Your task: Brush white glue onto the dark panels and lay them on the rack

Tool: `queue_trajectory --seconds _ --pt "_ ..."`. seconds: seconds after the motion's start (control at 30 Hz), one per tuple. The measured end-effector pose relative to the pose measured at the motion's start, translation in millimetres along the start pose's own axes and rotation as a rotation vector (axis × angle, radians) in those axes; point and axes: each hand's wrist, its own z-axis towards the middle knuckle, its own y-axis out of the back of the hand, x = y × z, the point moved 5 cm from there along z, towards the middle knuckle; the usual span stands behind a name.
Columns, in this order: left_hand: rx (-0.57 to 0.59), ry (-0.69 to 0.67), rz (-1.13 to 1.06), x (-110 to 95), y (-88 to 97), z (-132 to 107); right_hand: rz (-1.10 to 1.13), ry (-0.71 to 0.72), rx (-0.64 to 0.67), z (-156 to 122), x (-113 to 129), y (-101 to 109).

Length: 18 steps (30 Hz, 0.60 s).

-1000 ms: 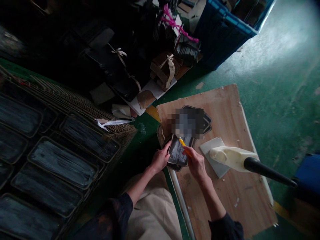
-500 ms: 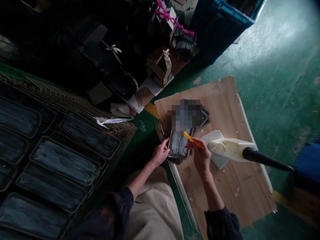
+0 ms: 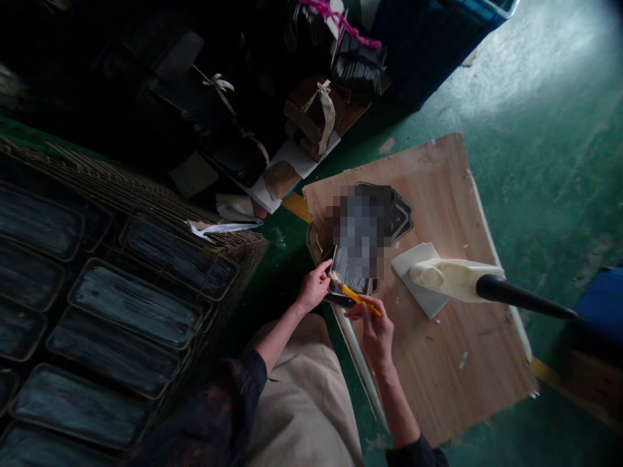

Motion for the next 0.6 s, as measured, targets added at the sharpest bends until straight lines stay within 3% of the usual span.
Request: queue_trajectory --seconds 0.1,0.23,0.43,0.6 --pt "0.020 -0.005 -0.037 1.0 -0.3 -0.3 0.024 -0.055 -0.015 -18.4 -7.3 2.0" --pt "0.010 -0.007 -0.044 1.3 0.1 0.4 0.035 -0.084 -0.056 -23.0 -8.7 15.2" --pt "-0.020 0.012 -0.024 -0.7 -1.0 0.3 -0.119 0.051 -0.252 -2.5 1.6 54.1" --pt "-0.030 0.026 -0.024 -4.0 -2.3 -1.3 -0.199 0.188 -0.347 22.9 29.7 64.4"
